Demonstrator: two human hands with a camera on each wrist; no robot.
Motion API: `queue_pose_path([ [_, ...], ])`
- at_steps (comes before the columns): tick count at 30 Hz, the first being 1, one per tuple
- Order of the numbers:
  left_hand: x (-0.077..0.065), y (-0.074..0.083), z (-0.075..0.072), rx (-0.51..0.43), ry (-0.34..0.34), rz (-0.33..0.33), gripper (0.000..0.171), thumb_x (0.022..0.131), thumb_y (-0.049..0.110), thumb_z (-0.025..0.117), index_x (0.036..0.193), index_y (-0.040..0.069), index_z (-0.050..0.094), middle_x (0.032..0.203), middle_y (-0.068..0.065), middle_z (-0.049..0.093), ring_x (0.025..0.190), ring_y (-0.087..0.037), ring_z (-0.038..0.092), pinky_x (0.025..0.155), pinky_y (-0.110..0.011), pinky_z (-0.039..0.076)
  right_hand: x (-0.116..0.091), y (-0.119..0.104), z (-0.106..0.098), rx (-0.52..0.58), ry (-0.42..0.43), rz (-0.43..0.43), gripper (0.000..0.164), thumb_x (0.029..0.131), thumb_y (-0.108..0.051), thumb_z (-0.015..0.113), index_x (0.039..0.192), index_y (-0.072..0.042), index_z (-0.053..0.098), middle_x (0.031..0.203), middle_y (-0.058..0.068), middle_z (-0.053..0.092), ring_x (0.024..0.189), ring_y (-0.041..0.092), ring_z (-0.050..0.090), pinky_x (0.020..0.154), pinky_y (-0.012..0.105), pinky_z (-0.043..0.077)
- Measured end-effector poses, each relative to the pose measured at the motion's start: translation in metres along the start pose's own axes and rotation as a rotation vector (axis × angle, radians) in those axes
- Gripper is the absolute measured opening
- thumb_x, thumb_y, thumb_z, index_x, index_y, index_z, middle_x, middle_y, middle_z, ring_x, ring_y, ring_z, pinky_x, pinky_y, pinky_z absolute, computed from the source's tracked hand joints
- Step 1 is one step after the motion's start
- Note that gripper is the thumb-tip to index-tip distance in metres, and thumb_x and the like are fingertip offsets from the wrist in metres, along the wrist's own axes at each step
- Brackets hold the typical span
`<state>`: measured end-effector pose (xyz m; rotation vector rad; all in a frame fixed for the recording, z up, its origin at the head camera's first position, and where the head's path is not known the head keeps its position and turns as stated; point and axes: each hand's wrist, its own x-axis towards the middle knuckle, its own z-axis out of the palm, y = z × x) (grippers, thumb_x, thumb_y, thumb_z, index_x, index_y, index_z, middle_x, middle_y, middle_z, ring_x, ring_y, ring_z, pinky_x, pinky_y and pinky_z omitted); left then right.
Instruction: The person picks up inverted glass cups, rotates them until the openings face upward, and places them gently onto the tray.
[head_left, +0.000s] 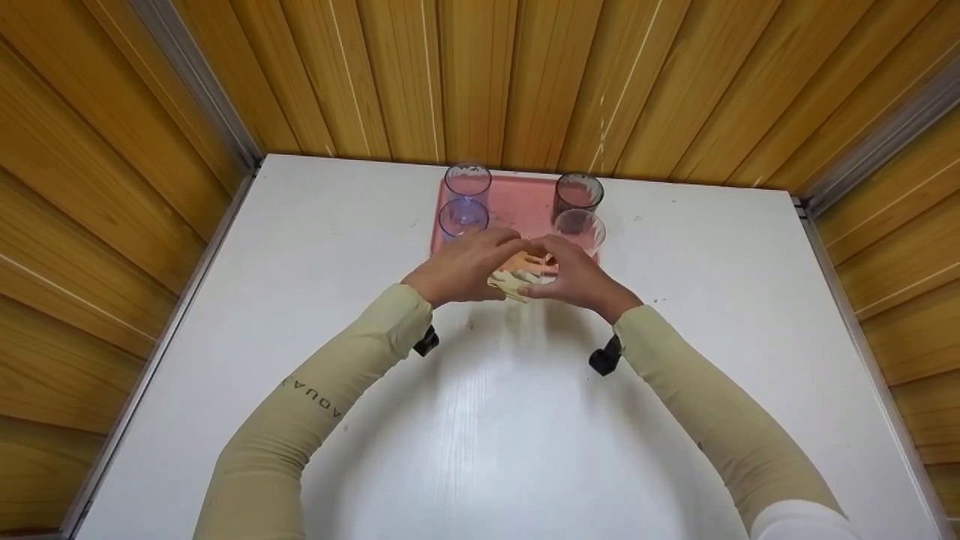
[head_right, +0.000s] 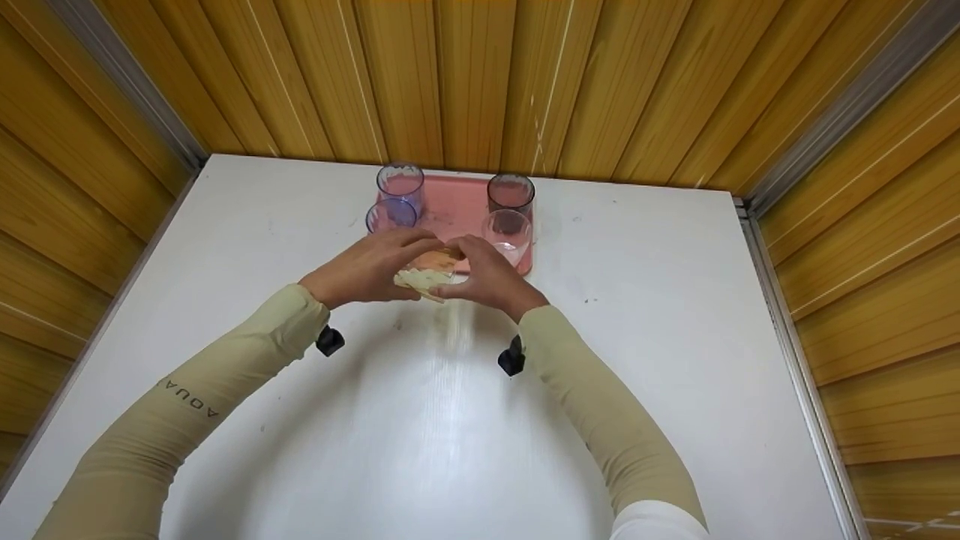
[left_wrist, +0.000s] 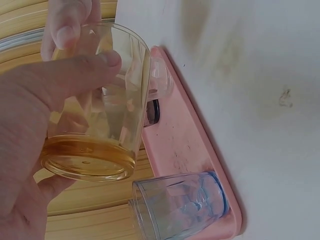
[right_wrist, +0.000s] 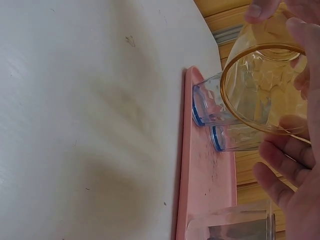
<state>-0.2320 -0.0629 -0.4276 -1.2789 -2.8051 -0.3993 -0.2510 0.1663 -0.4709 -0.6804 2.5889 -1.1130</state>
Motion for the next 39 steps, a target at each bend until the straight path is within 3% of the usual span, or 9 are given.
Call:
queue_pose_path([
  [7,-0.001,0.0,-0.001,0.027,-0.001,-0.051,0.084,0.075,0.037,0.082,0.145,0.025,0.038,0.14,0.0,0.049,0.132,-0.019,0.047,0.113,-0.042,0.039,0.0,0.0,0.0,0.077,0.018,-0.016,0.075,0.076,-0.049,0.078,0.14,-0.029,0.045,0.131,-0.002,0.052,0.119,0.022,0.051,0.101,0.044,0.048],
  [13,-0.001,0.001,-0.002,0.044,0.022,-0.094,0.085,0.075,0.045,0.08,0.145,0.027,0.035,0.139,0.002,0.049,0.127,-0.019,0.052,0.109,-0.042,0.043,0.001,-0.003,-0.001,0.192,0.01,-0.022,0.072,0.082,-0.042,0.075,0.143,-0.029,0.04,0.138,0.002,0.049,0.123,0.032,0.052,0.1,0.046,0.05],
  [21,0.0,0.001,-0.004,0.026,0.034,-0.135,0.085,0.076,0.05,0.077,0.143,0.022,0.034,0.138,0.002,0.048,0.122,-0.017,0.055,0.105,-0.037,0.047,0.0,-0.013,-0.007,0.225,0.018,0.029,0.073,0.087,-0.042,0.07,0.148,-0.03,0.033,0.15,0.001,0.039,0.133,0.027,0.045,0.108,0.049,0.044],
  [27,-0.001,0.001,-0.005,-0.001,0.064,-0.148,0.084,0.077,0.052,0.075,0.143,0.021,0.033,0.139,0.001,0.048,0.118,-0.019,0.058,0.103,-0.037,0.049,0.0,-0.012,-0.009,0.274,0.029,0.034,0.067,0.091,-0.035,0.066,0.149,-0.027,0.033,0.148,0.006,0.04,0.133,0.029,0.047,0.108,0.053,0.042],
  [33,0.0,0.001,-0.005,-0.036,0.083,-0.161,0.086,0.079,0.053,0.073,0.146,0.021,0.03,0.143,0.001,0.044,0.12,-0.019,0.058,0.103,-0.038,0.049,-0.005,-0.017,-0.013,0.38,0.006,0.049,0.061,0.098,-0.033,0.056,0.15,-0.014,0.031,0.143,0.02,0.043,0.132,0.037,0.047,0.097,0.046,0.052],
  [39,-0.001,0.002,-0.003,-0.045,0.104,-0.148,0.086,0.079,0.054,0.072,0.147,0.023,0.03,0.143,0.001,0.042,0.119,-0.018,0.058,0.103,-0.038,0.05,-0.006,-0.015,-0.01,0.331,0.039,0.066,0.068,0.091,-0.04,0.064,0.149,-0.018,0.036,0.14,0.014,0.049,0.121,0.026,0.056,0.091,0.032,0.056],
])
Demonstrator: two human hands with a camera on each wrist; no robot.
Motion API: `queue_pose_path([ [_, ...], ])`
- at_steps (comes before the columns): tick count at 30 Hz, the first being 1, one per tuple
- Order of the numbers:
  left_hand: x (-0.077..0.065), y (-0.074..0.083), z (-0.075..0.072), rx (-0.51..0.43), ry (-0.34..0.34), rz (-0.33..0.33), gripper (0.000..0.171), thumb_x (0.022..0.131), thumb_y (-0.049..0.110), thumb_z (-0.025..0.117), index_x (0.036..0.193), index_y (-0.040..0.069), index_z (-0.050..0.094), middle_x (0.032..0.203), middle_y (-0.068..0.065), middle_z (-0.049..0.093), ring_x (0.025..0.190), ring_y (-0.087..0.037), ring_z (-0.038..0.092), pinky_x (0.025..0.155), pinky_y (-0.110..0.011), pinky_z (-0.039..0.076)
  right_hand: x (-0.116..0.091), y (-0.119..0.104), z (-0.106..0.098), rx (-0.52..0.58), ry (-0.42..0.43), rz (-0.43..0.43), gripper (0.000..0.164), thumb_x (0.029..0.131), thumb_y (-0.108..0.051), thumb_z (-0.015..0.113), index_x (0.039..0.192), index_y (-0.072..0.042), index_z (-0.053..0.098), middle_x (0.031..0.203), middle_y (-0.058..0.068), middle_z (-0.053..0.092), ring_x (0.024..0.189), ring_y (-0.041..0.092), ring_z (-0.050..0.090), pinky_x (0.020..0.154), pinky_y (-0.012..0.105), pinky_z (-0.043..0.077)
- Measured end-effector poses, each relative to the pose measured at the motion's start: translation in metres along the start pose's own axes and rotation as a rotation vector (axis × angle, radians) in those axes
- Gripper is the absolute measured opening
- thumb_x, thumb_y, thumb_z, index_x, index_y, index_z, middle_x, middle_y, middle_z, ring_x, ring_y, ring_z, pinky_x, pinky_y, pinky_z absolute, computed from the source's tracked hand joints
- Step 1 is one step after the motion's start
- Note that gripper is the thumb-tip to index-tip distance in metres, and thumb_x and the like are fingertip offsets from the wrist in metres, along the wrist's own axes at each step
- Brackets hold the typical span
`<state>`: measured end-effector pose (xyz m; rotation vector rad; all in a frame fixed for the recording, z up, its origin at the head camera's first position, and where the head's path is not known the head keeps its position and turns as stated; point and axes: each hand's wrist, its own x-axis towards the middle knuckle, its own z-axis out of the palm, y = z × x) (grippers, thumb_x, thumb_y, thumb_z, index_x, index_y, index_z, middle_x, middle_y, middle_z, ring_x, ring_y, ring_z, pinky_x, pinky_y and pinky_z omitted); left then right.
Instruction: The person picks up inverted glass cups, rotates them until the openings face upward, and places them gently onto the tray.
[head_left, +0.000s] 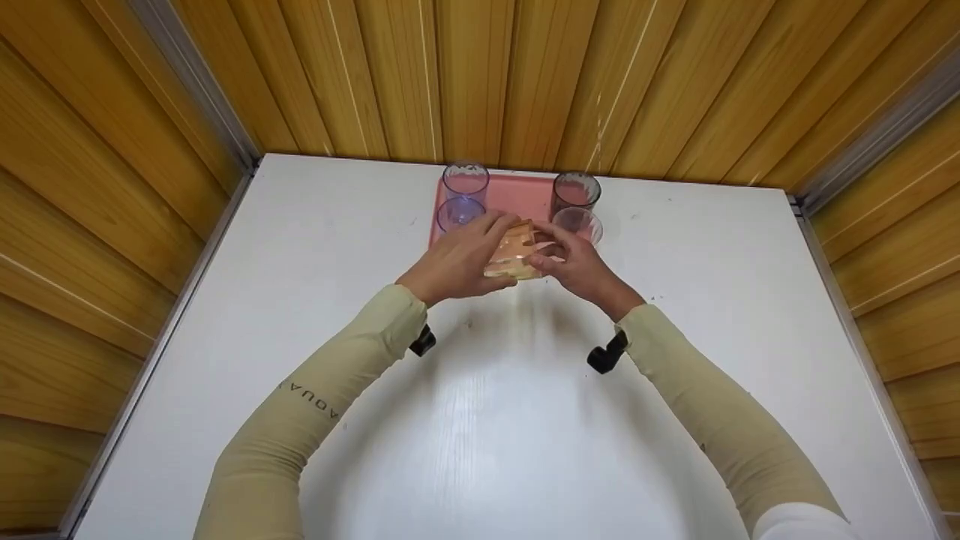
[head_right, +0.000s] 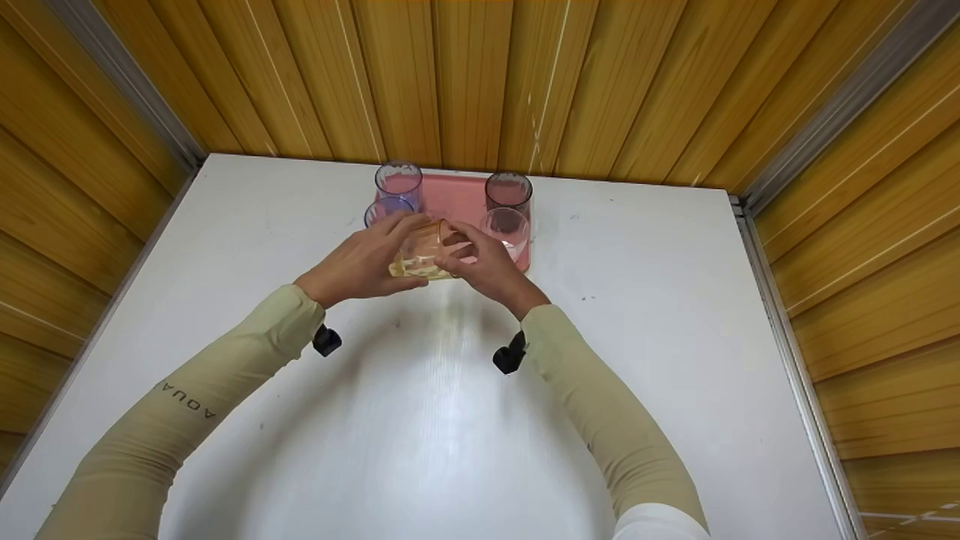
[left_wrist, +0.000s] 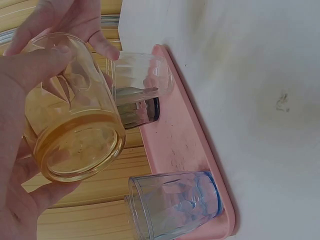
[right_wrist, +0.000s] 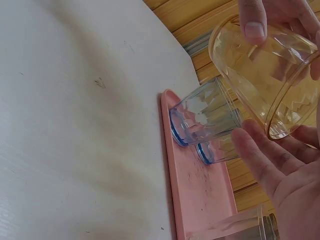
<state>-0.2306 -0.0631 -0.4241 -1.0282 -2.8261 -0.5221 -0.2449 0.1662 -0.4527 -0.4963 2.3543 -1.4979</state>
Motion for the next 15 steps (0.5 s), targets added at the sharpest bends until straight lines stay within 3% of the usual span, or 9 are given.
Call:
queue_pose_path([
  [4,-0.0003,-0.0002,0.0008,-0.009,0.023,0.024,0.086,0.08,0.054,0.072,0.148,0.023,0.029,0.143,0.001,0.043,0.12,-0.017,0.056,0.104,-0.036,0.049,0.0017,0.0009,0.002,-0.029,0.059,-0.012,0.066,0.088,-0.035,0.068,0.145,-0.016,0.04,0.134,0.008,0.053,0.116,0.023,0.058,0.091,0.03,0.056],
  [9,0.0007,0.0016,0.0009,-0.013,0.018,0.006,0.091,0.077,0.057,0.072,0.149,0.024,0.028,0.144,0.001,0.042,0.122,-0.017,0.055,0.105,-0.036,0.048,0.0012,-0.0007,0.0026,-0.043,0.096,-0.029,0.06,0.088,-0.026,0.067,0.142,-0.015,0.043,0.131,0.008,0.054,0.117,0.022,0.057,0.096,0.037,0.054],
  [15,0.0029,0.0041,0.0021,-0.012,0.025,-0.008,0.096,0.073,0.063,0.072,0.149,0.024,0.029,0.145,0.002,0.041,0.123,-0.017,0.054,0.105,-0.036,0.047,0.0017,-0.0012,0.0035,-0.062,0.114,-0.041,0.061,0.086,-0.03,0.07,0.14,-0.017,0.044,0.129,0.007,0.054,0.115,0.023,0.058,0.1,0.043,0.051],
])
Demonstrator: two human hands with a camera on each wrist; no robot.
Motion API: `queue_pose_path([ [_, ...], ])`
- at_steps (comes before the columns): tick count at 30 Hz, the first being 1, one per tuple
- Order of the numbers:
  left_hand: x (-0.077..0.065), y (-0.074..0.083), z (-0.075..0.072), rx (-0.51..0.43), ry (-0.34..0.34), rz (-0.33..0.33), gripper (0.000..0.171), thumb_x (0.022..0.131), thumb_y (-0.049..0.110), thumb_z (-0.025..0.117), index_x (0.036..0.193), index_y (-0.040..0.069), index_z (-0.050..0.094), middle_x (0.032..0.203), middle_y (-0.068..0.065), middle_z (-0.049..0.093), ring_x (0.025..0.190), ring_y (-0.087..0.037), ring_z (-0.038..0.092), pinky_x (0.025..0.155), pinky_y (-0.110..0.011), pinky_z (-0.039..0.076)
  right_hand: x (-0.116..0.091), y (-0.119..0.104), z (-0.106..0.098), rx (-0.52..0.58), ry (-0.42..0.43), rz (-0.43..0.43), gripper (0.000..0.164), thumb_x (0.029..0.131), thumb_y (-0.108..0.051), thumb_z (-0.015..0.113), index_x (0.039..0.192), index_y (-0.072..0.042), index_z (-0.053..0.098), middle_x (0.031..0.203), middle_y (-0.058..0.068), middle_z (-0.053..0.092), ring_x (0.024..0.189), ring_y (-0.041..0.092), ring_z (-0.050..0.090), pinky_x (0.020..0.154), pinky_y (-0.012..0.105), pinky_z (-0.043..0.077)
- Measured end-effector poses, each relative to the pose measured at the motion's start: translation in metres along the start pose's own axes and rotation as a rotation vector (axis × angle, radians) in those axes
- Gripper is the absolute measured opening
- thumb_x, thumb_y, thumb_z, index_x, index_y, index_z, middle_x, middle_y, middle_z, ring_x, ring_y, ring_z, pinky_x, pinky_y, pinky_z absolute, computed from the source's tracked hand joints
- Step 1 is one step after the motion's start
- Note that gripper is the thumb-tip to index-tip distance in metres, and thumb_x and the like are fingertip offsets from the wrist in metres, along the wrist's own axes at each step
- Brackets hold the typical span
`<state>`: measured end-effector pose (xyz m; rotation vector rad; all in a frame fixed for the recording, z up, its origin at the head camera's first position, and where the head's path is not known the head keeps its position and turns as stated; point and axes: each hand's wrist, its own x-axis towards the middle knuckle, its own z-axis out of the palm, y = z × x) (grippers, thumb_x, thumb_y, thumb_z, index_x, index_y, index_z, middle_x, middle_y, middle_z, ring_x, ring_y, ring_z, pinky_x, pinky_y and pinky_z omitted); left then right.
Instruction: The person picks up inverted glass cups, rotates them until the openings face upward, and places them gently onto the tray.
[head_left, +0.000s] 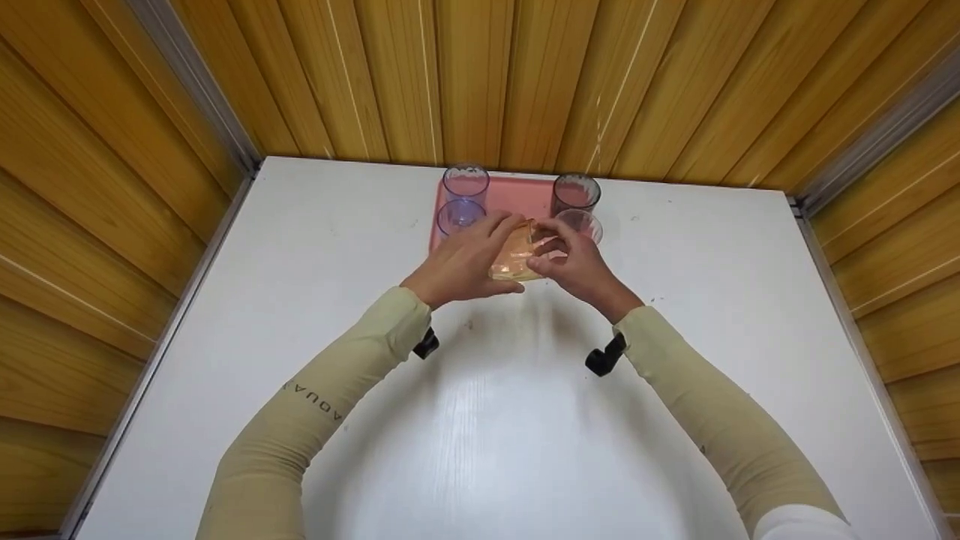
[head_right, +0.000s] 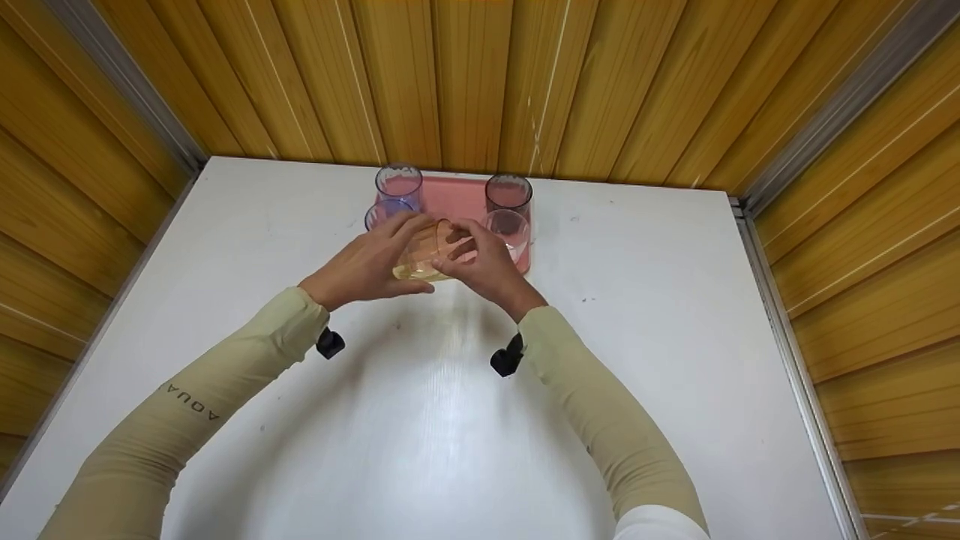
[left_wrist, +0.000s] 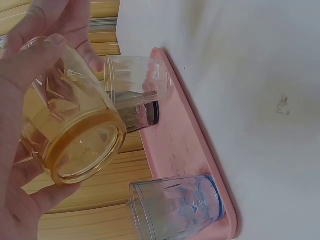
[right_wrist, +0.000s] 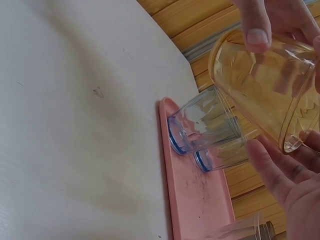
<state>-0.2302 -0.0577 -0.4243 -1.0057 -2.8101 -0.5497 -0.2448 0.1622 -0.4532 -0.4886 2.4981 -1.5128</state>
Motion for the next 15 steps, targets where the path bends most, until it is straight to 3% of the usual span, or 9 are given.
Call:
queue_pose_path([
  [9,0.0054,0.0053,0.0017,0.045,0.002,0.006,0.1,0.073,0.064,0.071,0.151,0.019,0.027,0.152,-0.002,0.035,0.134,-0.019,0.046,0.108,-0.036,0.044,0.0004,-0.0037,0.0037,-0.05,0.015,-0.016,0.072,0.08,-0.038,0.077,0.14,-0.016,0.043,0.127,0.008,0.055,0.11,0.023,0.058,0.095,0.042,0.054],
  [15,0.0086,0.0083,0.0029,0.041,0.0,0.021,0.1,0.073,0.062,0.073,0.151,0.018,0.027,0.151,-0.004,0.036,0.131,-0.02,0.049,0.109,-0.035,0.043,-0.0007,-0.0052,0.0047,-0.058,0.014,-0.018,0.073,0.078,-0.041,0.078,0.139,-0.021,0.044,0.127,0.008,0.054,0.109,0.021,0.057,0.093,0.039,0.055],
])
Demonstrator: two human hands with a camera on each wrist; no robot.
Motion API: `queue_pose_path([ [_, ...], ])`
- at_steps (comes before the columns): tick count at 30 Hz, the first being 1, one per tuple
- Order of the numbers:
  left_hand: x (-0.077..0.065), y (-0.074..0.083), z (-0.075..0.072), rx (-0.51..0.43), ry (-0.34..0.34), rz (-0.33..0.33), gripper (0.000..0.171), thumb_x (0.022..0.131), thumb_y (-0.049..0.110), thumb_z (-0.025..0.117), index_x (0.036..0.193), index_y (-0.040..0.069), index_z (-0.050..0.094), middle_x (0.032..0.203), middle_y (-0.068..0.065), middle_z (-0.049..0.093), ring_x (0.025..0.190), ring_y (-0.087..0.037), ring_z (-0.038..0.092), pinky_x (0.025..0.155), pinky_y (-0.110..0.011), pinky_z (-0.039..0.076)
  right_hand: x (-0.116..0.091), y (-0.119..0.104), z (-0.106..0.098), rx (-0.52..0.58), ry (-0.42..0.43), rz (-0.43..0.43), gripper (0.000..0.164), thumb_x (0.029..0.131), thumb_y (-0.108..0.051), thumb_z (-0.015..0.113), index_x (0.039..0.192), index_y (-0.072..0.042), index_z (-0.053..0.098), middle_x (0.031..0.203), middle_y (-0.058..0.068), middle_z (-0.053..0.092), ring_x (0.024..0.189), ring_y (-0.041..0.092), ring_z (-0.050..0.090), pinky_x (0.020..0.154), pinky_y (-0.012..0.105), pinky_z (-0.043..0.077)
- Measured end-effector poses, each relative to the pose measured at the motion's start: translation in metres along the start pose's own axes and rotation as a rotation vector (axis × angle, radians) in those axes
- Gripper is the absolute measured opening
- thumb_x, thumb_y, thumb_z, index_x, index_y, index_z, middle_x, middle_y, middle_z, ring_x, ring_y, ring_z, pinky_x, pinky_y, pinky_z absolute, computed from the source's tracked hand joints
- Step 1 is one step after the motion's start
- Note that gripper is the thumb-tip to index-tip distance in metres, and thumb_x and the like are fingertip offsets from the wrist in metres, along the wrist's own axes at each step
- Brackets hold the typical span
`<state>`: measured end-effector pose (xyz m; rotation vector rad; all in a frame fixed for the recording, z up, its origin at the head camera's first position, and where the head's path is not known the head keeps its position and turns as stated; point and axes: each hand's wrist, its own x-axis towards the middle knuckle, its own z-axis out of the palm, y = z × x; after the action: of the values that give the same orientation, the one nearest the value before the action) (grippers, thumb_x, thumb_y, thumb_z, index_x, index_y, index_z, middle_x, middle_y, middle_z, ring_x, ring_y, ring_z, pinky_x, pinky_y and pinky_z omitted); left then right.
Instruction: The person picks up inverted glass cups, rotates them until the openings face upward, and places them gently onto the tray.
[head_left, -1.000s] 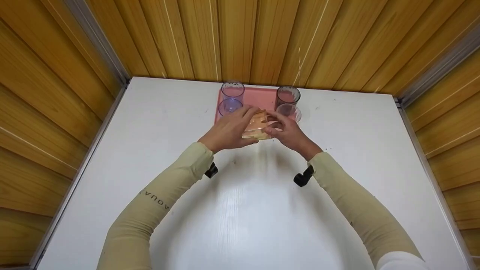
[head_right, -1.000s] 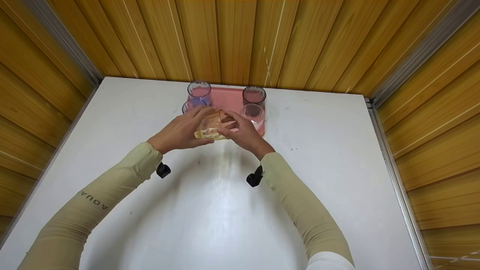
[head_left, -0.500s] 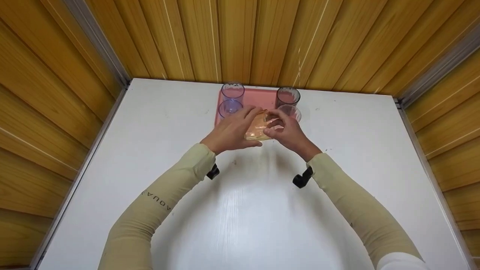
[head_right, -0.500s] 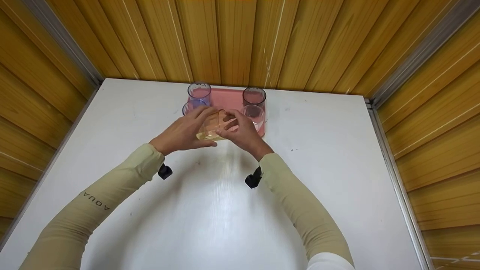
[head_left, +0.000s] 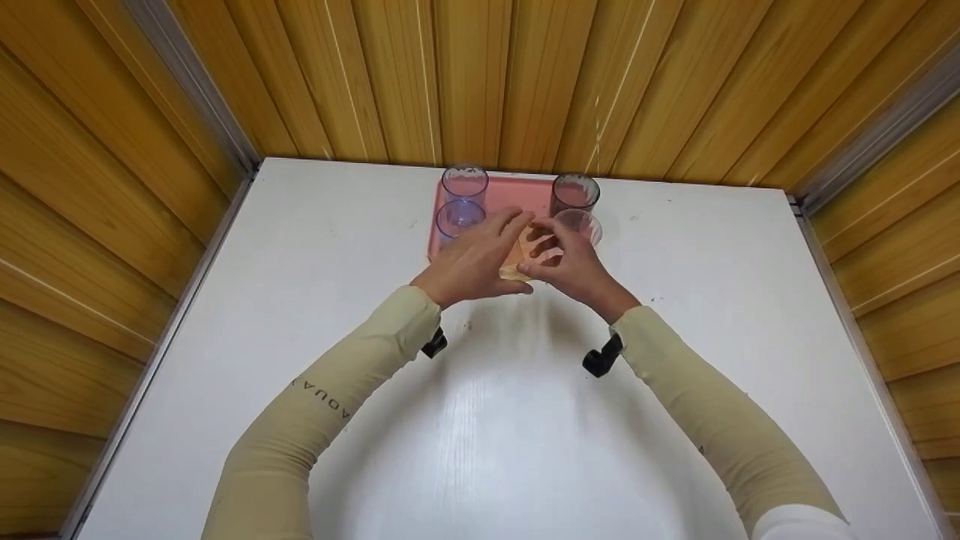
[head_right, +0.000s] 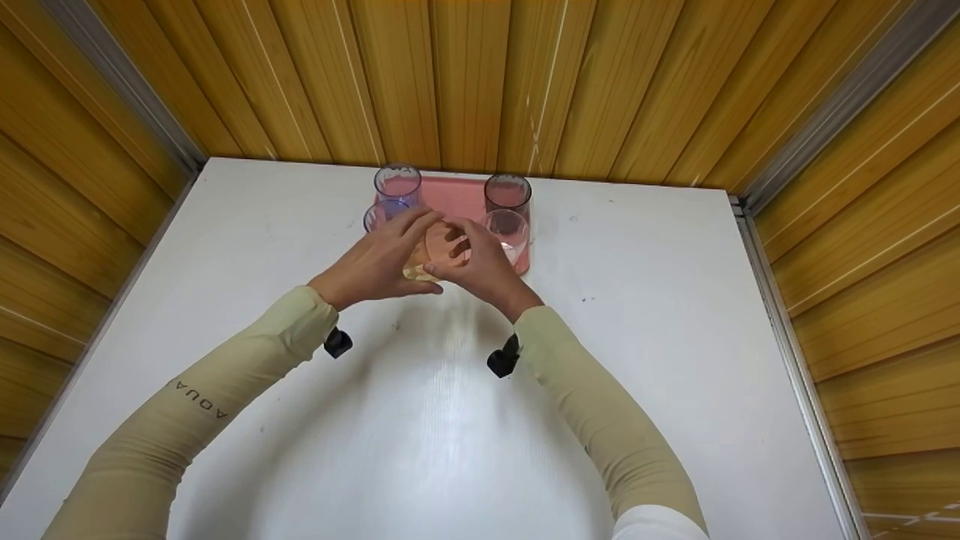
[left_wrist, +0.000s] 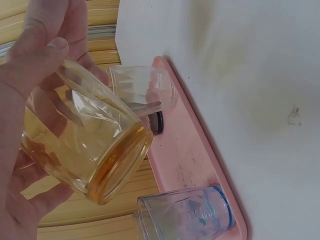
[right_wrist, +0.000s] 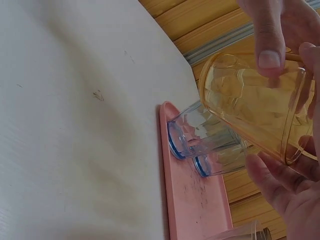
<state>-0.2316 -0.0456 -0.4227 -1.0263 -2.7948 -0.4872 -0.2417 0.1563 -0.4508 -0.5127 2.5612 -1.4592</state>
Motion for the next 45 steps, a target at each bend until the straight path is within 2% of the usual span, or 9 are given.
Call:
queue_pose_path([
  [9,0.003,0.003,0.001,-0.017,0.022,0.025,0.094,0.075,0.055,0.076,0.148,0.017,0.029,0.143,-0.005,0.041,0.118,-0.019,0.055,0.105,-0.035,0.048,-0.001,-0.003,0.002,-0.004,-0.014,0.008,0.074,0.078,-0.044,0.078,0.139,-0.024,0.043,0.127,0.006,0.054,0.11,0.02,0.056,0.093,0.04,0.054],
  [14,0.003,0.003,0.002,-0.036,0.041,0.036,0.091,0.076,0.049,0.077,0.147,0.017,0.029,0.141,-0.004,0.045,0.12,-0.019,0.055,0.105,-0.034,0.047,-0.001,-0.004,0.0,0.004,-0.034,0.023,0.076,0.078,-0.045,0.077,0.142,-0.025,0.04,0.13,0.004,0.051,0.113,0.02,0.054,0.096,0.041,0.053],
  [21,0.0,0.0,0.001,-0.08,0.021,-0.025,0.091,0.079,0.05,0.074,0.15,0.019,0.026,0.146,-0.005,0.041,0.129,-0.02,0.049,0.108,-0.036,0.045,0.0,0.001,0.002,0.011,-0.056,-0.001,0.081,0.078,-0.048,0.076,0.146,-0.03,0.034,0.135,0.002,0.049,0.117,0.02,0.053,0.096,0.042,0.052],
  [27,-0.001,-0.002,-0.002,-0.154,0.028,-0.074,0.095,0.078,0.054,0.073,0.152,0.018,0.024,0.148,-0.004,0.038,0.13,-0.02,0.049,0.106,-0.036,0.046,0.0,0.008,0.004,0.056,-0.082,-0.02,0.093,0.074,-0.056,0.075,0.15,-0.03,0.028,0.14,0.003,0.046,0.121,0.021,0.05,0.1,0.048,0.049],
  [31,-0.001,-0.004,-0.002,-0.197,0.042,-0.092,0.094,0.079,0.051,0.073,0.151,0.019,0.023,0.148,-0.004,0.038,0.129,-0.02,0.048,0.106,-0.037,0.047,-0.006,-0.003,0.001,0.099,-0.146,-0.031,0.106,0.073,-0.06,0.073,0.154,-0.02,0.018,0.148,0.013,0.038,0.127,0.03,0.046,0.105,0.055,0.044],
  [34,-0.001,-0.005,-0.002,-0.231,0.067,-0.092,0.091,0.08,0.049,0.073,0.15,0.017,0.024,0.148,-0.005,0.038,0.128,-0.022,0.049,0.105,-0.04,0.047,-0.007,-0.004,0.001,0.11,-0.17,-0.028,0.118,0.067,-0.068,0.069,0.156,-0.016,0.011,0.151,0.017,0.033,0.132,0.035,0.042,0.107,0.055,0.042],
  [37,-0.001,-0.004,-0.003,-0.286,0.085,-0.103,0.09,0.08,0.047,0.074,0.15,0.017,0.025,0.149,-0.007,0.037,0.13,-0.023,0.048,0.107,-0.042,0.045,-0.002,0.01,0.004,0.097,-0.158,-0.034,0.125,0.06,-0.075,0.064,0.156,-0.021,0.007,0.153,0.013,0.034,0.133,0.032,0.043,0.107,0.055,0.042],
  [40,-0.001,-0.004,-0.005,-0.321,0.093,-0.126,0.09,0.08,0.048,0.074,0.15,0.018,0.025,0.149,-0.007,0.036,0.133,-0.024,0.046,0.108,-0.044,0.045,-0.003,0.012,0.006,0.095,-0.145,-0.032,0.119,0.063,-0.069,0.069,0.156,-0.025,0.009,0.152,0.007,0.035,0.133,0.027,0.044,0.107,0.054,0.042],
  [45,0.0,-0.002,-0.008,-0.356,0.114,-0.142,0.088,0.081,0.05,0.072,0.15,0.02,0.026,0.149,-0.005,0.036,0.134,-0.021,0.044,0.109,-0.042,0.043,-0.004,0.012,0.011,0.103,-0.116,-0.008,0.104,0.071,-0.043,0.082,0.153,-0.028,0.02,0.149,0.003,0.041,0.132,0.022,0.047,0.106,0.05,0.044],
])
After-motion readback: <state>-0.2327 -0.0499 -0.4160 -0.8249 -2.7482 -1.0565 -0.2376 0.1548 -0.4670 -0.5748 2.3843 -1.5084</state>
